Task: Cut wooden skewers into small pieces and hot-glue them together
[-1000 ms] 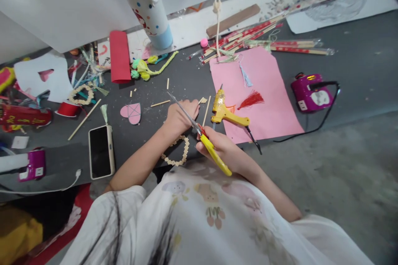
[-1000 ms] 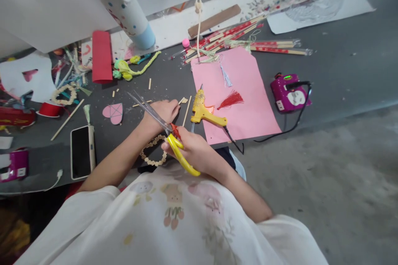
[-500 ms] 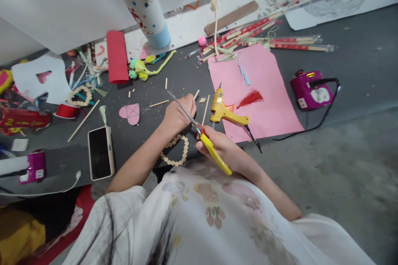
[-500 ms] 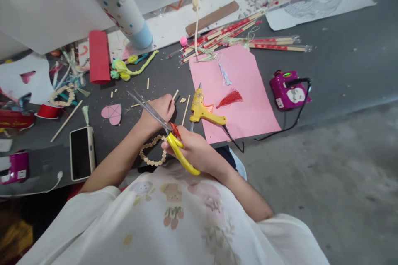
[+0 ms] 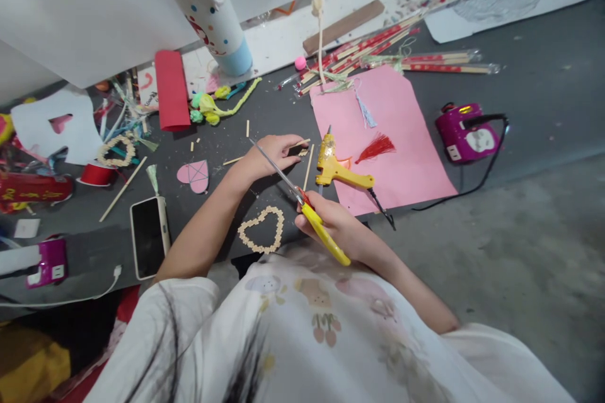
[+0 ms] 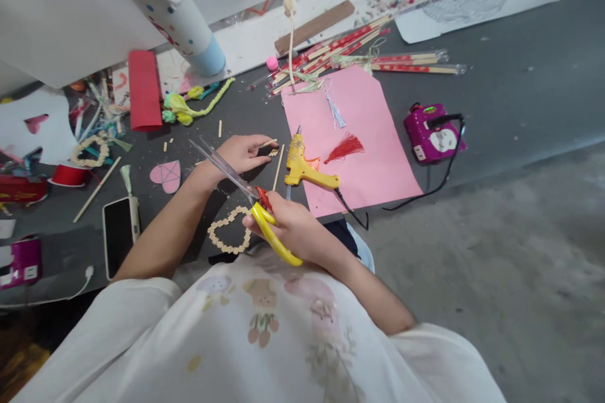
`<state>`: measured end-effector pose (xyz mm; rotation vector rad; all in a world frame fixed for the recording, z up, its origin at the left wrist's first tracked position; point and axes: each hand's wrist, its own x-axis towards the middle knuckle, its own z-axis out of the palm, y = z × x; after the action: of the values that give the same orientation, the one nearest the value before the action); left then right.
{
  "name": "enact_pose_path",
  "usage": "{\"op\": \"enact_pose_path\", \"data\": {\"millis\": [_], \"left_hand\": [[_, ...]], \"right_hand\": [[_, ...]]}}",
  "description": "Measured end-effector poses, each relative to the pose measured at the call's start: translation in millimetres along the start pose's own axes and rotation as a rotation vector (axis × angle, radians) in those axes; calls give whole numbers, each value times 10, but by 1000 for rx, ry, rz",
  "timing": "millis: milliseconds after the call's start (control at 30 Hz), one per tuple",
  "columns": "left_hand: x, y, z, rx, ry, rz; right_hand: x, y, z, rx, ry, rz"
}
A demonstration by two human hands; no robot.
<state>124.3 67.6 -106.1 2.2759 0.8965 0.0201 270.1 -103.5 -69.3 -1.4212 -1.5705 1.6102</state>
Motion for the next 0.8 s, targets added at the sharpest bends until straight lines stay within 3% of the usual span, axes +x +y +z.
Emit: {"op": "enact_pose_path", "data": {"millis": [233, 800], "left_hand": [[107, -78, -60, -42, -77, 39], [-44, -60, 41, 77, 45, -61]], "right_hand": [[-2, -5, -13, 25, 4, 8], [1, 15, 4, 14, 11, -7]]}}
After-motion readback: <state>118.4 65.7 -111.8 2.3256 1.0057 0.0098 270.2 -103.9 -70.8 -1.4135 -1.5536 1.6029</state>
